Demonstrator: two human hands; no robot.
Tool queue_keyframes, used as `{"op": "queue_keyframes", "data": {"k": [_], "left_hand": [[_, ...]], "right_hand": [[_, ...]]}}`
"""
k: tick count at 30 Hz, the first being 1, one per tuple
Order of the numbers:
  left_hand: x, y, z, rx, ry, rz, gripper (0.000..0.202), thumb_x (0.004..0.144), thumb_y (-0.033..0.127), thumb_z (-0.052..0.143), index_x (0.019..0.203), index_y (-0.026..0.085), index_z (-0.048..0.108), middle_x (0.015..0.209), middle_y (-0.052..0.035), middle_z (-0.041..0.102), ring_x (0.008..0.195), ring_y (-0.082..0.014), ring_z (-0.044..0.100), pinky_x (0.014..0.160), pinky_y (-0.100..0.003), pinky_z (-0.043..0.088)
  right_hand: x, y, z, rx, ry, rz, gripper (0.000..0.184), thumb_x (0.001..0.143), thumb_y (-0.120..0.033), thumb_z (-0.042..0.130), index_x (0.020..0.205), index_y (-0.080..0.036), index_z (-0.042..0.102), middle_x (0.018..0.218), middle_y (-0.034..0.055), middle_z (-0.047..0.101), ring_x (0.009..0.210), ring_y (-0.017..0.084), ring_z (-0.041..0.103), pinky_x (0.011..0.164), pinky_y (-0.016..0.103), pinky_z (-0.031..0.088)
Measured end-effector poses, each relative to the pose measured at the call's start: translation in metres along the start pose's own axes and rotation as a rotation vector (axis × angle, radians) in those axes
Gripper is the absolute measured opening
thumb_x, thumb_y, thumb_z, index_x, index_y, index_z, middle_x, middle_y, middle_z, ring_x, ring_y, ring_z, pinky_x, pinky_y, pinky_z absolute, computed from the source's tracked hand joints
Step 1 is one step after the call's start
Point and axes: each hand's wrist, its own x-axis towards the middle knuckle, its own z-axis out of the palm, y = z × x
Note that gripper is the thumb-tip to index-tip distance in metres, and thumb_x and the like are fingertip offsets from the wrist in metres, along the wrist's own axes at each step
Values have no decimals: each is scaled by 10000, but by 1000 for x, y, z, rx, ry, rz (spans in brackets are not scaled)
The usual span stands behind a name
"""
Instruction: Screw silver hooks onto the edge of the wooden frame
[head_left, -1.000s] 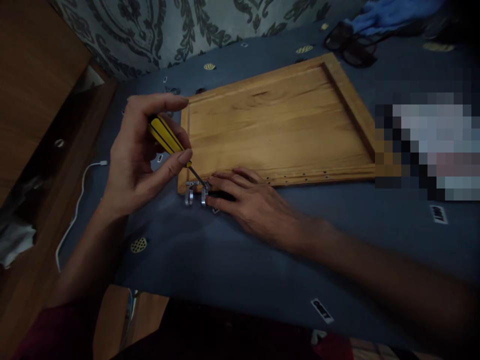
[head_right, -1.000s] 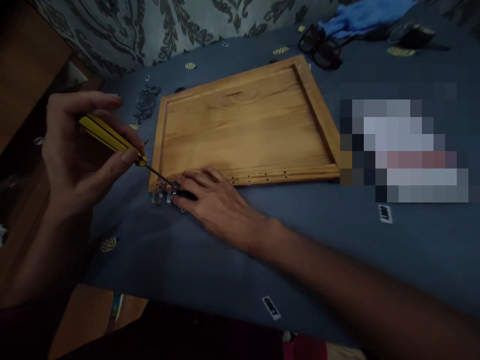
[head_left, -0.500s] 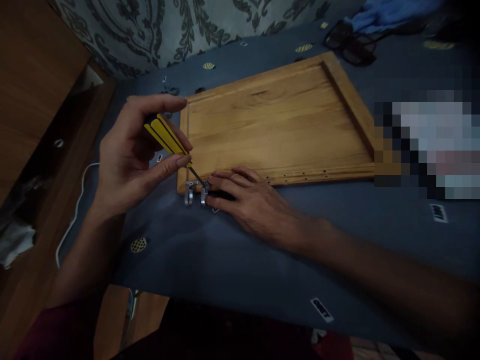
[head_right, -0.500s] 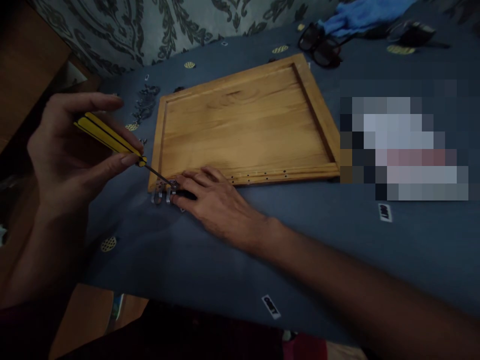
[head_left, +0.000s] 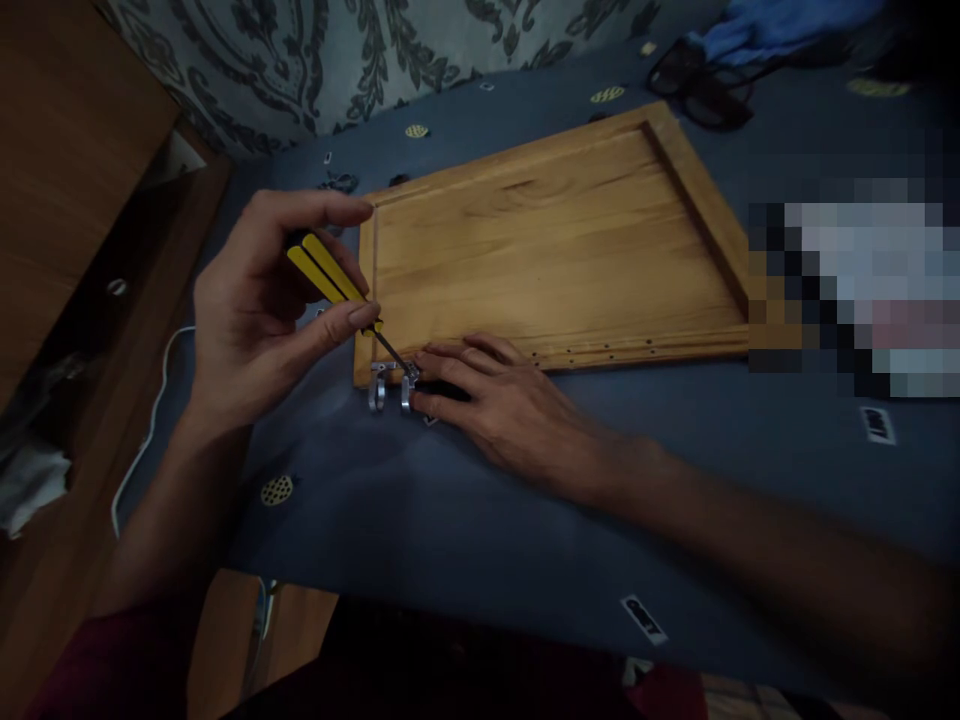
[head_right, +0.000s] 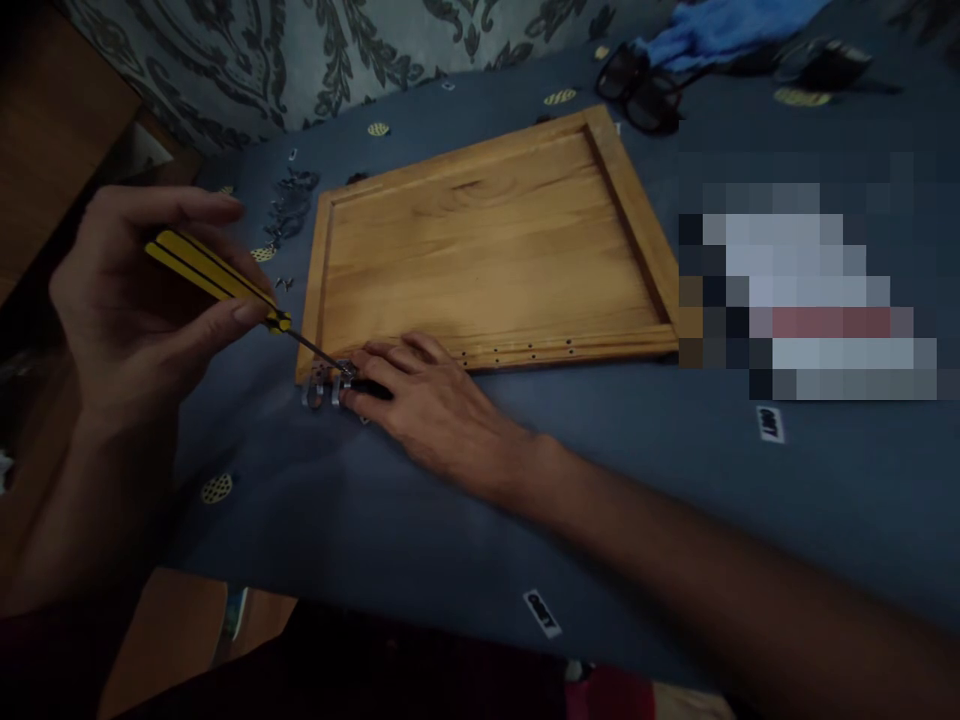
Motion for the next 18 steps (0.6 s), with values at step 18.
{"op": "queue_keyframes", "data": {"k": [18], "left_hand": [[-1,9,0,-44,72,-58,569,791,261,905,1309,298,673,1215,-23,660,894,-128,731,707,-230,658]], "right_hand": [[-1,1,0,-4,-9,-1,363,961,-74,569,1271,-205,704,1408,140,667,1368,302,567,1122,531,452]]}}
